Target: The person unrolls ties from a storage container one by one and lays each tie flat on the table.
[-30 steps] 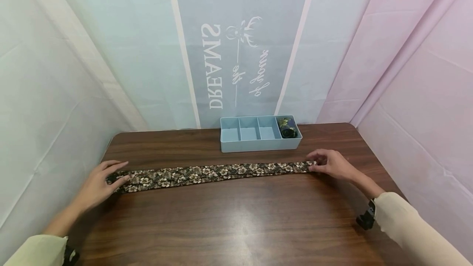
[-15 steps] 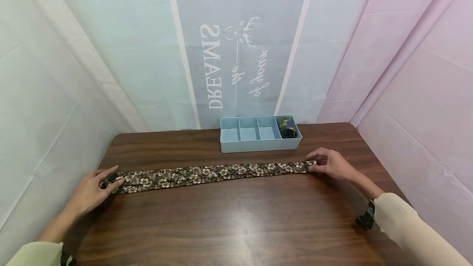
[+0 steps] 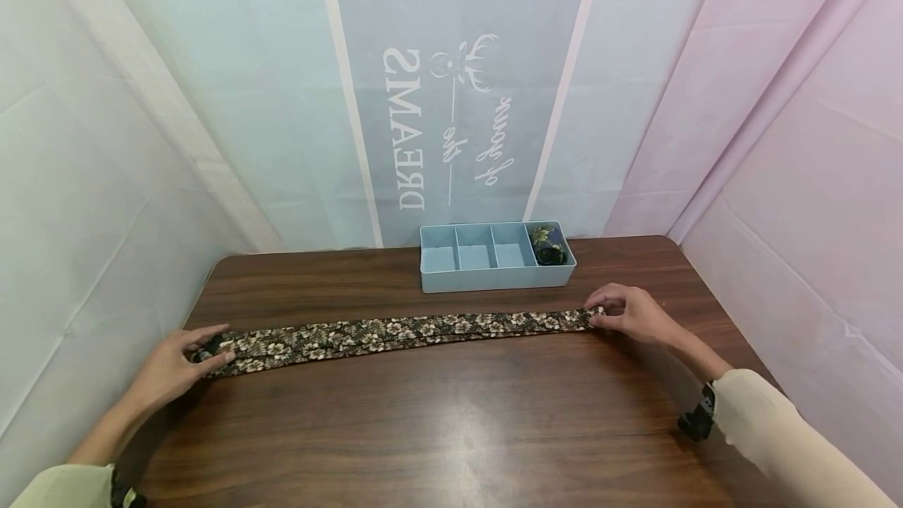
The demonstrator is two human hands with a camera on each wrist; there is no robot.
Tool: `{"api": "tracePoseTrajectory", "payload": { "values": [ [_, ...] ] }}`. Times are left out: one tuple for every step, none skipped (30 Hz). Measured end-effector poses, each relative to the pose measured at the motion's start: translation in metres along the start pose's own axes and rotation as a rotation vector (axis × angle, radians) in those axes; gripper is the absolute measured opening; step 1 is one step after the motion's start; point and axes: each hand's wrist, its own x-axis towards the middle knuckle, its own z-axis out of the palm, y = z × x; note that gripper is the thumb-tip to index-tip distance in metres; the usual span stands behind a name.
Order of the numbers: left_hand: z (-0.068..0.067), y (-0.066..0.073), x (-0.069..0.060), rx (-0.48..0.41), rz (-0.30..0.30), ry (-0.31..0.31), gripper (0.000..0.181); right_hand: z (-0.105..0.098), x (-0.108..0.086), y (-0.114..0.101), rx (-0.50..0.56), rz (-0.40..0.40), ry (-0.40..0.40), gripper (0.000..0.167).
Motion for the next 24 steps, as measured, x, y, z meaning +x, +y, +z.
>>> {"api": "tracePoseTrajectory", "payload": {
  "values": [
    [-0.0002,0.0005,-0.0002,-0.015,0.002,0.0,0.058,-0.0001,0.0,-0.0004,-0.003,-0.004,-0.003,0.021],
    [-0.0001,0.0011,-0.0007,-0.027,-0.003,-0.001,0.059,-0.0001,0.0,-0.0005,-0.01,-0.009,-0.005,0.021],
    [0.0002,0.0018,-0.0012,-0.032,-0.008,-0.001,0.059,-0.0001,0.0,-0.0006,-0.012,-0.01,-0.007,0.021],
    [0.0007,0.0026,-0.0018,-0.038,-0.015,-0.001,0.059,0.0,0.0,-0.0006,-0.011,-0.011,-0.01,0.021],
    [0.0013,0.0034,-0.0026,-0.04,-0.023,0.0,0.058,0.0002,0.0,-0.0005,-0.008,-0.012,-0.011,0.021],
    [0.0018,0.0042,-0.0032,-0.043,-0.027,0.005,0.055,0.0003,-0.0001,-0.0004,-0.004,-0.014,-0.014,0.022],
    [0.0023,0.0051,-0.0038,-0.04,-0.031,0.015,0.052,0.0005,-0.0001,-0.0001,-0.002,-0.016,-0.014,0.022],
    [0.0027,0.0056,-0.0039,-0.042,-0.029,0.025,0.048,0.0007,-0.0002,0.0001,0.0,-0.016,-0.013,0.023],
    [0.003,0.006,-0.0038,-0.045,-0.022,0.034,0.043,0.0008,-0.0004,0.0001,0.009,-0.016,-0.013,0.023],
    [0.0031,0.0062,-0.0036,-0.052,-0.012,0.041,0.039,0.0009,-0.0005,0.0,0.013,-0.015,-0.013,0.024],
    [0.003,0.0062,-0.0032,-0.058,-0.002,0.048,0.035,0.001,-0.0006,-0.0002,0.01,-0.015,-0.011,0.024],
    [0.0026,0.006,-0.0027,-0.065,0.007,0.052,0.032,0.001,-0.0007,-0.0005,0.008,-0.015,-0.009,0.024],
    [0.0023,0.0059,-0.0023,-0.071,0.013,0.052,0.03,0.0009,-0.0007,-0.0008,0.003,-0.011,-0.007,0.024],
    [0.002,0.0057,-0.0019,-0.074,0.017,0.047,0.029,0.0007,-0.0008,-0.0013,0.002,-0.005,-0.006,0.023],
    [0.0016,0.0055,-0.0017,-0.074,0.018,0.041,0.028,0.0004,-0.0008,-0.0019,0.004,0.001,-0.006,0.022],
    [0.0012,0.0054,-0.0015,-0.07,0.016,0.036,0.027,0.0001,-0.0006,-0.0026,0.006,0.013,-0.007,0.021],
    [0.001,0.0052,-0.0014,-0.061,0.009,0.031,0.027,-0.0003,-0.0005,-0.0032,0.01,0.026,-0.009,0.02],
    [0.0007,0.0049,-0.0012,-0.054,0.002,0.026,0.026,-0.0009,-0.0003,-0.0036,0.015,0.041,-0.013,0.019],
    [0.0006,0.0047,-0.001,-0.048,-0.007,0.022,0.025,-0.0016,-0.0002,-0.004,0.021,0.061,-0.017,0.018],
    [0.0004,0.0044,-0.0008,-0.045,-0.017,0.02,0.025,-0.0023,0.0,-0.0045,0.026,0.08,-0.022,0.017],
    [0.0002,0.0043,-0.0005,-0.039,-0.027,0.019,0.024,-0.0032,0.0002,-0.0049,0.03,0.099,-0.026,0.016],
    [0.0,0.0043,-0.0002,-0.036,-0.038,0.017,0.024,-0.004,0.0004,-0.0051,0.025,0.115,-0.028,0.015],
    [-0.0003,0.0042,0.0004,-0.034,-0.046,0.013,0.024,-0.0049,0.0006,-0.0052,0.023,0.128,-0.031,0.015],
    [-0.0008,0.0045,0.0012,-0.041,-0.049,0.008,0.025,-0.0058,0.0008,-0.0052,0.014,0.138,-0.031,0.016]
  ]
}}
